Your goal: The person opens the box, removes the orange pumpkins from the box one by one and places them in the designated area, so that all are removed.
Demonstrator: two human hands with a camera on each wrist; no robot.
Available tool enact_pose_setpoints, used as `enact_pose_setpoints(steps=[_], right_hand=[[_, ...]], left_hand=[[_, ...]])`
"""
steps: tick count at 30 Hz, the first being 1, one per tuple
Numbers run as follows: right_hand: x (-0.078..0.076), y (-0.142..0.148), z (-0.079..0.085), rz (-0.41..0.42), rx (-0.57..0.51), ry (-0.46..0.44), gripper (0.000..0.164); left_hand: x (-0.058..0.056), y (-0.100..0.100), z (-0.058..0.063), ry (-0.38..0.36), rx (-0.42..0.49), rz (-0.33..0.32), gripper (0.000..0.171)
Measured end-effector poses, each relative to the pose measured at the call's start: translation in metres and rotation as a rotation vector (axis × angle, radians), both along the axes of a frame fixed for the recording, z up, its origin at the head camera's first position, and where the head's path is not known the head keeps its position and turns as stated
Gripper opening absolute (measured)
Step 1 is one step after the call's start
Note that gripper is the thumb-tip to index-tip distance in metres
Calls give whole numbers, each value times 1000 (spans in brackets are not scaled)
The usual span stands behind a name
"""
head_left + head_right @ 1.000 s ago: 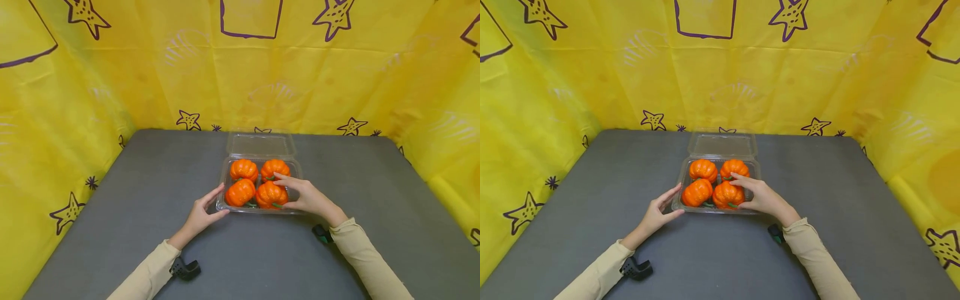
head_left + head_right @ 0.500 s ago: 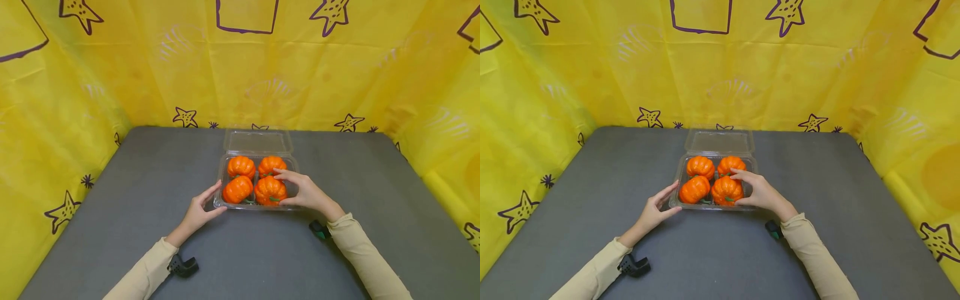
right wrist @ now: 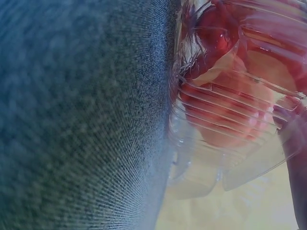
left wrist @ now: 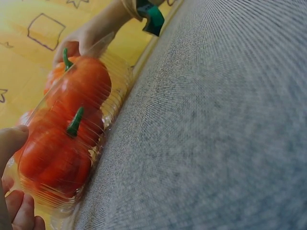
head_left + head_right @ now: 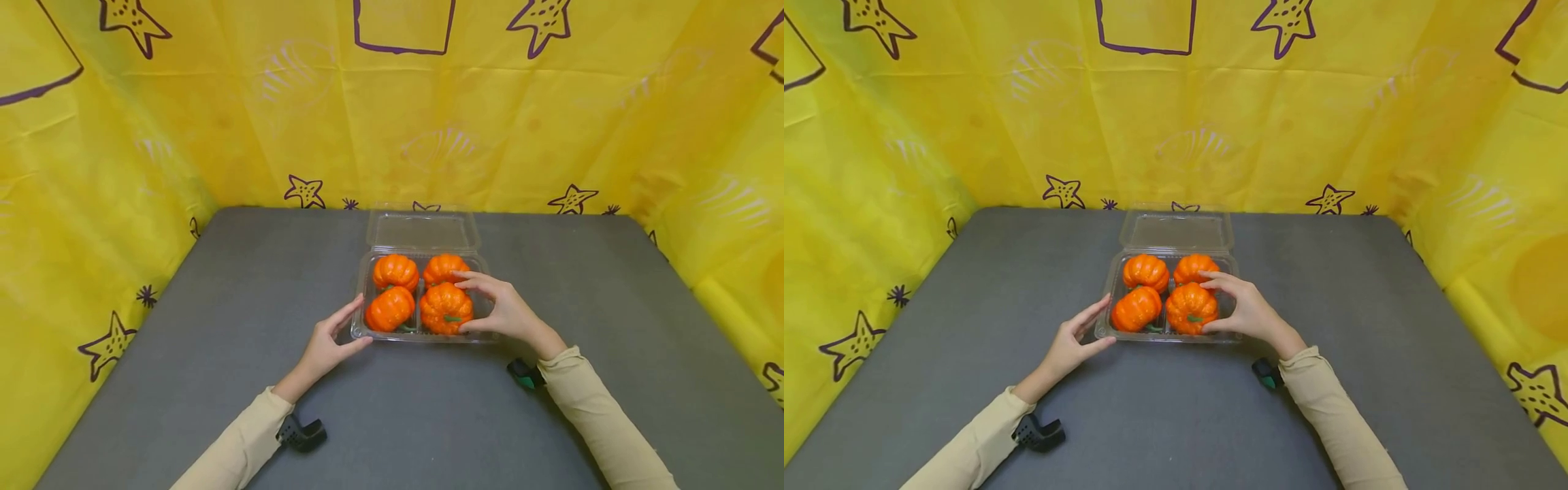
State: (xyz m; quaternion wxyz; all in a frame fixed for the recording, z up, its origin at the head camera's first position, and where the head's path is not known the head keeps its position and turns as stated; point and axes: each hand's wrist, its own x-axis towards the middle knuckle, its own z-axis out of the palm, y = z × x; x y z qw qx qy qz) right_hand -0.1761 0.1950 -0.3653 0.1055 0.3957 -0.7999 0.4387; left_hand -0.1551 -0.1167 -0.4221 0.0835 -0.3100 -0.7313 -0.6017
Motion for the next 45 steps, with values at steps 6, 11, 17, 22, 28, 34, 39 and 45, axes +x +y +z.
enact_pose_setpoints(steps=[6, 11, 17, 22, 28, 34, 39, 45], right_hand=[[-3, 2, -7, 60, -109, -166, 50], [-8, 6, -19, 47, -172, -259, 51], [-13, 11, -29, 13, -189, -328, 59], [-9, 9, -19, -20, -180, -299, 71], [-6, 9, -15, -87, -209, -318, 64], [-11, 14, -22, -104, -263, -366, 60], [-10, 15, -21, -129, -347, -369, 59], [-11, 19, -20, -168, -464, -348, 58]], left_hand=[[-1, 0, 0, 5, -2, -3, 62], [-1, 0, 0, -18, 0, -10, 62], [0, 0, 0, -2, 11, -14, 62], [0, 0, 0, 19, 5, -12, 62], [-3, -1, -7, 27, 17, -23, 62], [-11, -5, -25, 34, 32, -27, 65], [-4, -2, -10, 20, 25, -28, 63], [1, 0, 0, 7, 17, -22, 62]])
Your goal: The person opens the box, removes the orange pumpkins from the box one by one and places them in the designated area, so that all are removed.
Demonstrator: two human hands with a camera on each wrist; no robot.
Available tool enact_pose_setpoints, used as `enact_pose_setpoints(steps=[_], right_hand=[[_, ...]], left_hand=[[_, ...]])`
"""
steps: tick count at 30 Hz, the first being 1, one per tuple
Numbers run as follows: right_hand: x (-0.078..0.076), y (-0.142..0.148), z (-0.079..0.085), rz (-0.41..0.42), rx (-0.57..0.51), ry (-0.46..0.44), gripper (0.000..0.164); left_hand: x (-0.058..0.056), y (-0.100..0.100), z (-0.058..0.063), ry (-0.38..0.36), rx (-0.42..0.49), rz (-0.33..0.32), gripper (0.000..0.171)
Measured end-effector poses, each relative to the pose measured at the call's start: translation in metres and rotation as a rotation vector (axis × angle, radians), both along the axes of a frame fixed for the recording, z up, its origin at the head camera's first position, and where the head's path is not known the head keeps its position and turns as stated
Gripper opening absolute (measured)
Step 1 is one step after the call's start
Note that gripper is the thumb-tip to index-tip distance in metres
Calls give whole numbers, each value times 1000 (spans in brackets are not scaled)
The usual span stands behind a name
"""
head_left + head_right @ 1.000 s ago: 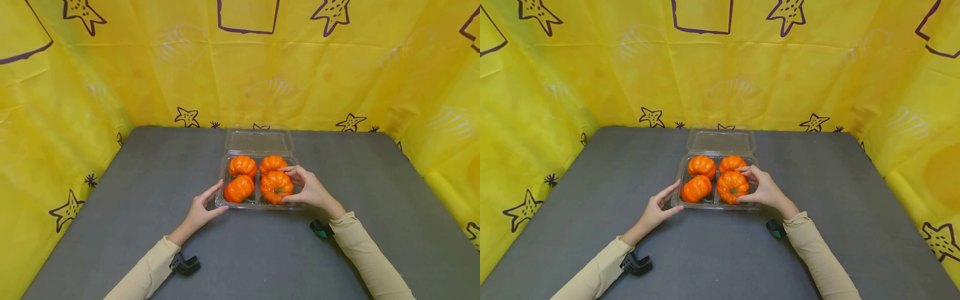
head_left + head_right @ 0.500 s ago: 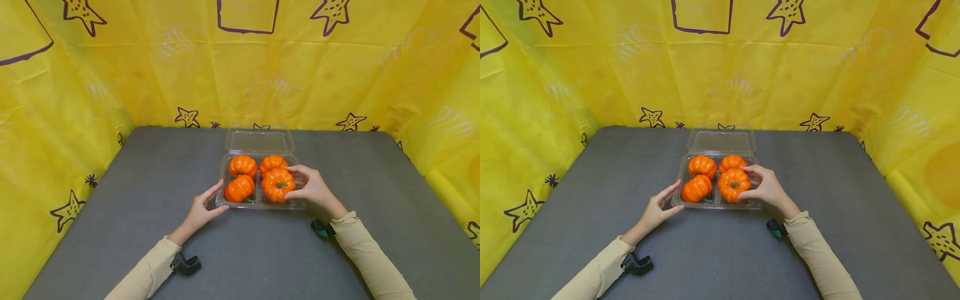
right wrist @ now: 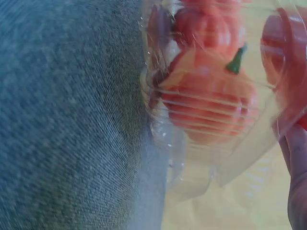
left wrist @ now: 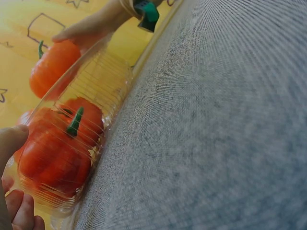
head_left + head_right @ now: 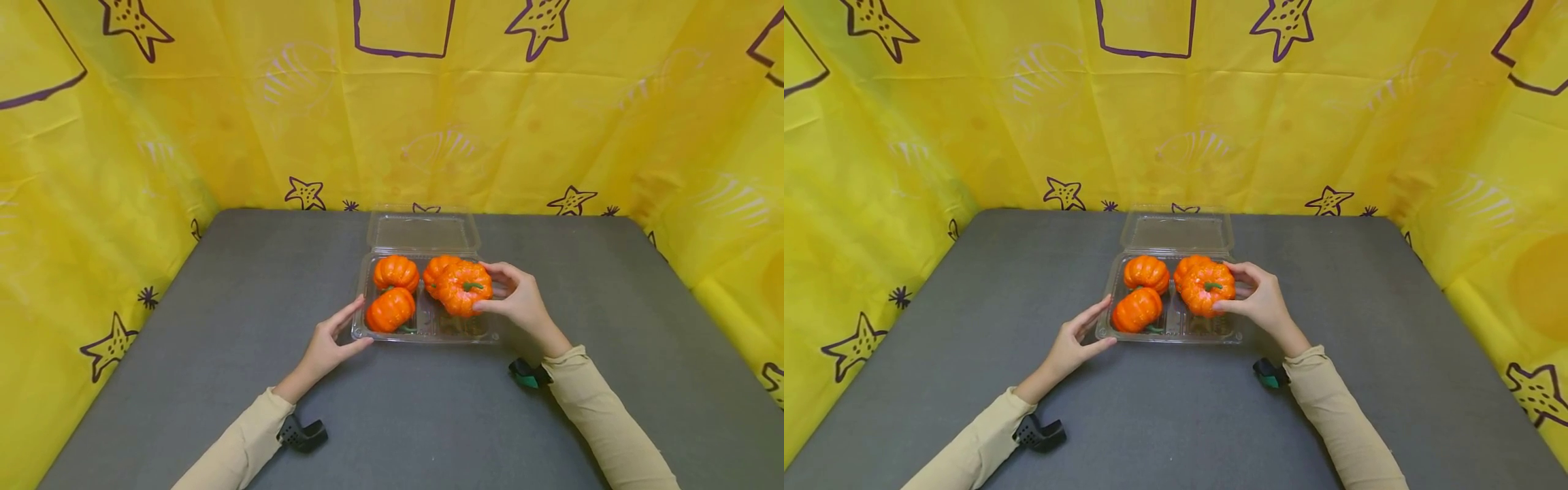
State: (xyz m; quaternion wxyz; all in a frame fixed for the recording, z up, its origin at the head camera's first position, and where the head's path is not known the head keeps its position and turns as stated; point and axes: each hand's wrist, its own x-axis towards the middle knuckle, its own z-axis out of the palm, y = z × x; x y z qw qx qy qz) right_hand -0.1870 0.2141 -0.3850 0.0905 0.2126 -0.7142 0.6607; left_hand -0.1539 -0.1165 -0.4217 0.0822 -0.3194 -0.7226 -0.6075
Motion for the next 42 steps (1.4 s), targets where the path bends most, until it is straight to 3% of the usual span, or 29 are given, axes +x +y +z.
enact_pose_setpoints(steps=[7, 10, 17, 25, 30, 35, 42], right_hand=[[-1, 7, 3, -51, -28, 8, 53], [-2, 11, 4, -76, -24, 17, 51], [-2, 17, 8, -135, -40, 53, 48], [-3, 26, 12, -234, -13, 38, 38], [-6, 35, 14, -272, 16, 12, 35], [-8, 43, 15, -310, 81, -24, 31], [-11, 55, 10, -313, 131, -56, 37]], left_hand=[[-10, -4, -22, 10, -4, 1, 65], [-10, -4, -21, 6, -5, 2, 65], [-3, 0, -2, -11, 1, -4, 62], [-12, -4, -23, 6, -1, 0, 65], [-14, -5, -28, 28, 29, -14, 63], [-14, -6, -29, 42, 31, -13, 63], [-12, -5, -24, -23, -10, 3, 65]])
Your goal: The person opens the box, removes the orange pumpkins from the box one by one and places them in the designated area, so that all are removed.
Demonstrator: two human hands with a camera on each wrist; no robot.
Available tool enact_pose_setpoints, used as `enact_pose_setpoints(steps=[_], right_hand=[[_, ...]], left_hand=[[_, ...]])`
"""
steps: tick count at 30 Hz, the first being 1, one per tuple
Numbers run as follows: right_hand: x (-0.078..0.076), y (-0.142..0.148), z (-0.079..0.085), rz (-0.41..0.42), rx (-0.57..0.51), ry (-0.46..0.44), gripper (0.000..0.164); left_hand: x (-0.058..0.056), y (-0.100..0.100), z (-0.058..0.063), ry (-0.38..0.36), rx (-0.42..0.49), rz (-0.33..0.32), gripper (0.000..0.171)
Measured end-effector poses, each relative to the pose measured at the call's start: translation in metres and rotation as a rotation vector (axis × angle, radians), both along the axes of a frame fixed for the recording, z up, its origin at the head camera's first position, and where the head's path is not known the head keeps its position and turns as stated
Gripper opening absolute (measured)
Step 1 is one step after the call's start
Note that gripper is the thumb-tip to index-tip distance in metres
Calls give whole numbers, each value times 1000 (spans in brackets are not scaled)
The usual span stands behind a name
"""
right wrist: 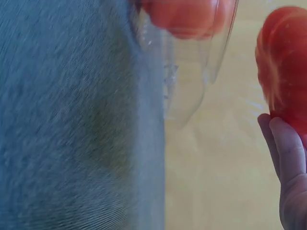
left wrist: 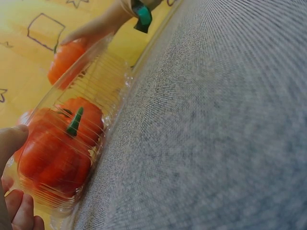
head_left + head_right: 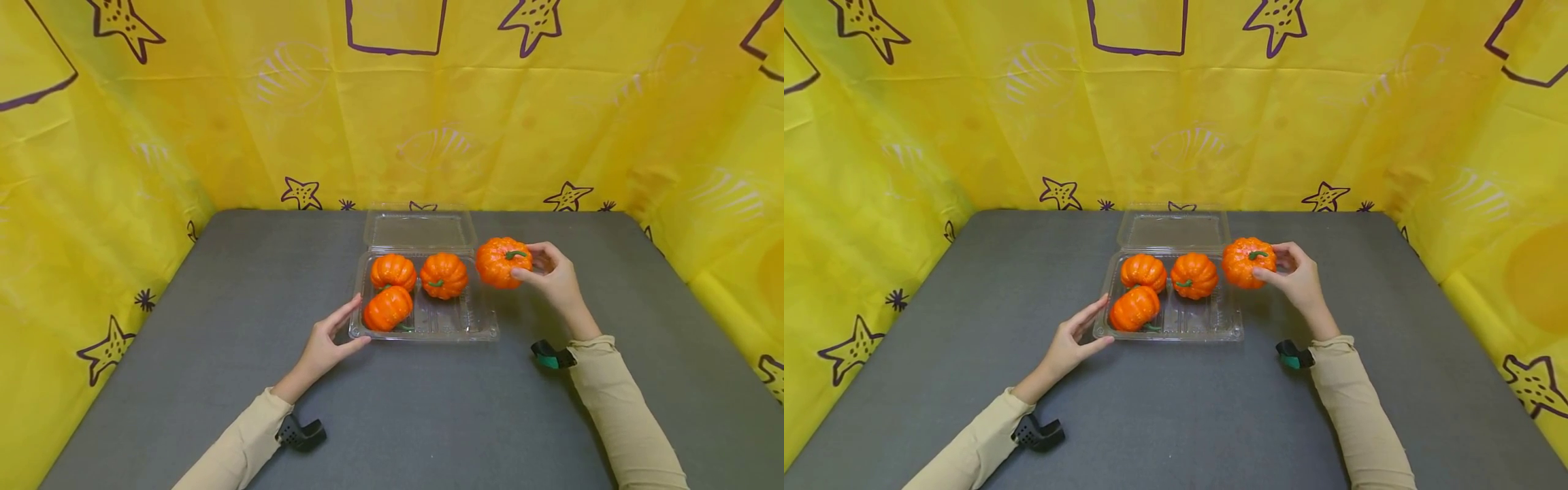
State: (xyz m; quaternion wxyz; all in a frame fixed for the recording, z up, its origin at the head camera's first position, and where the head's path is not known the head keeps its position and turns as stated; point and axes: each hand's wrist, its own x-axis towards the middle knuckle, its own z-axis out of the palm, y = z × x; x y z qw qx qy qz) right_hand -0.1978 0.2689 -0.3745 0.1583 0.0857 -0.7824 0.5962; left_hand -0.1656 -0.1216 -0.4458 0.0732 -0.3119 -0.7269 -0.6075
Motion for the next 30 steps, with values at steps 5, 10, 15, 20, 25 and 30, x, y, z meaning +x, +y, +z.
enact_pose_setpoints(steps=[5, 10, 15, 20, 25, 30], right_hand=[[-5, 10, -11, -46, 5, -26, 28], [-8, 17, -18, -65, 13, -38, 24], [-11, 20, -20, -81, 31, -49, 25], [-13, 24, -25, -101, 56, -58, 25], [-13, 27, -28, -111, 89, -67, 26], [-14, 29, -29, -120, 141, -88, 30]], left_hand=[[6, 3, 12, -5, -14, 4, 64], [10, 4, 21, 5, -20, 3, 61], [10, 5, 25, 13, -9, -17, 60], [9, 4, 24, 100, -11, -45, 58], [9, 5, 24, 107, -13, -43, 58], [9, 5, 23, 102, -4, -38, 59]])
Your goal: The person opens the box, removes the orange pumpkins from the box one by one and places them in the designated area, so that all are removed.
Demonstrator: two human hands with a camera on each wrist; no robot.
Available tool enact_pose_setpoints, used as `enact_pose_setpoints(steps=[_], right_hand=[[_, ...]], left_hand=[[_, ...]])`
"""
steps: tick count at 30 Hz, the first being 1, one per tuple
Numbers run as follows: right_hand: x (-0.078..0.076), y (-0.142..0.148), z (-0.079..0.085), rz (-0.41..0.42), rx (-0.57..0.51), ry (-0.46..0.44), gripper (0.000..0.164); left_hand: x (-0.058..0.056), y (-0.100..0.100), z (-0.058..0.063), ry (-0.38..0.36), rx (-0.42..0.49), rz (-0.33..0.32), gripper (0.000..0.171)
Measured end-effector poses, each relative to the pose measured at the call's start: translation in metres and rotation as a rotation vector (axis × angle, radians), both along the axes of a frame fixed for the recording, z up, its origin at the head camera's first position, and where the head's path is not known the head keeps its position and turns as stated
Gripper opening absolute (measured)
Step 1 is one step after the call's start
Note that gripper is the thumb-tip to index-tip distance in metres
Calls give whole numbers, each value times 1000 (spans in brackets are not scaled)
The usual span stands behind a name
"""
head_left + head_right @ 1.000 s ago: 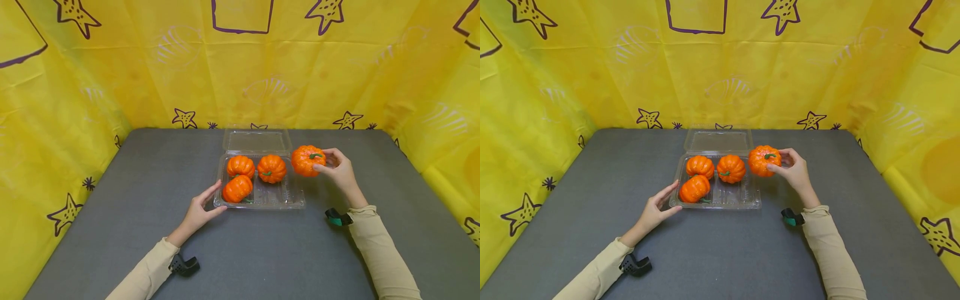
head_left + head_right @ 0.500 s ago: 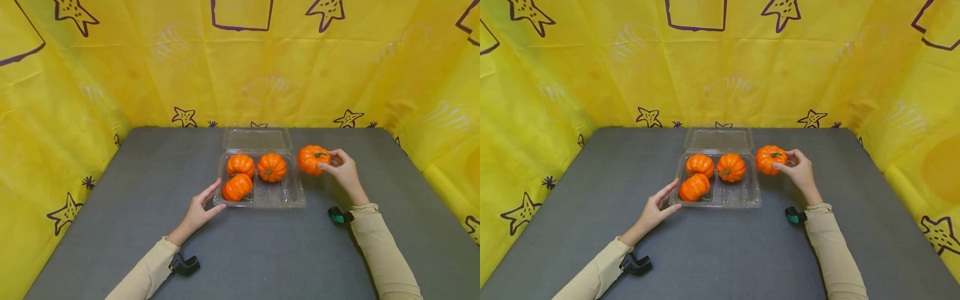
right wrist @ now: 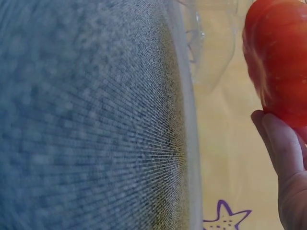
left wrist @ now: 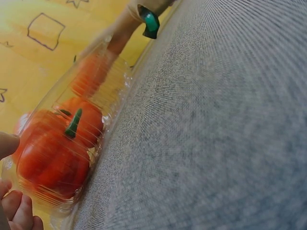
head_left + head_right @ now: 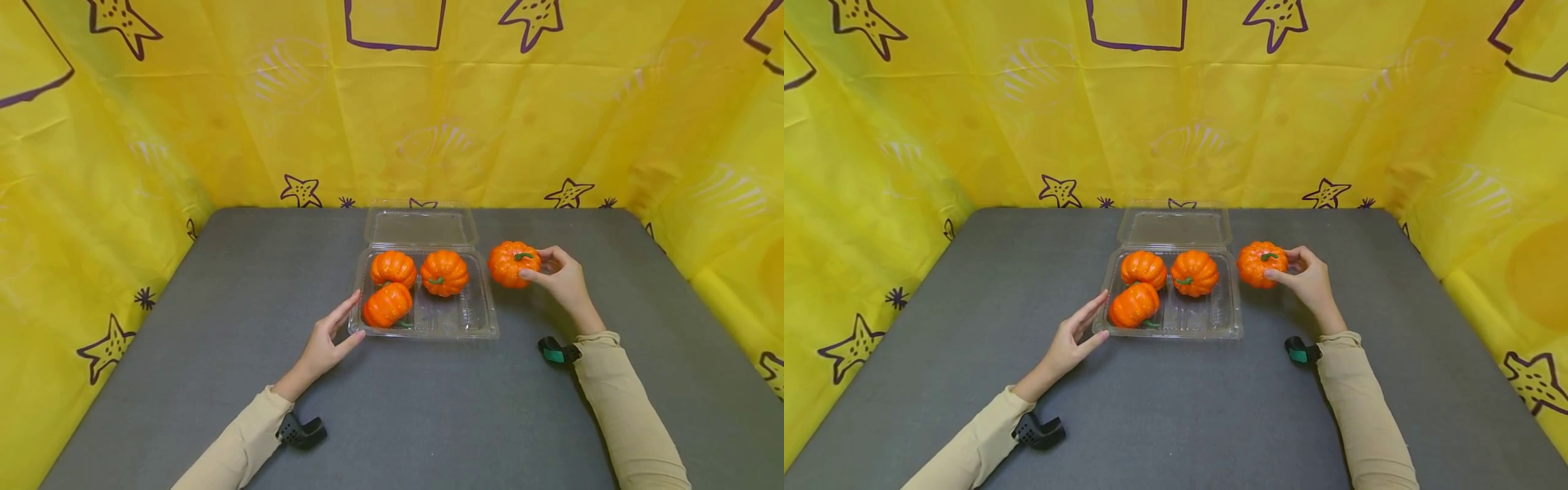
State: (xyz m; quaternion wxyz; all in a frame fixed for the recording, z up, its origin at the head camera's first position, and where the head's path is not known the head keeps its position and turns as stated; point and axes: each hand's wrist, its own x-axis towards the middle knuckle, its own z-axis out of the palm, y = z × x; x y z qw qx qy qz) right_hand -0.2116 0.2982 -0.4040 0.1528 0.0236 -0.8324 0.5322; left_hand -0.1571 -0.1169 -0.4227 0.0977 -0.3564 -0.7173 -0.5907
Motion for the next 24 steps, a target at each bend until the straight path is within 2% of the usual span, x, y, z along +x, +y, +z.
enact_pose_setpoints(steps=[6, 14, 24], right_hand=[[-1, 2, -4, -15, 64, -39, 44], [-2, 5, -8, -28, 98, -77, 46], [-2, 9, -15, -32, 178, -16, 44]], left_hand=[[-1, 0, 0, -9, -2, -3, 59], [1, 0, 2, -12, 1, 6, 59], [2, 0, 2, -23, -2, 12, 59]])
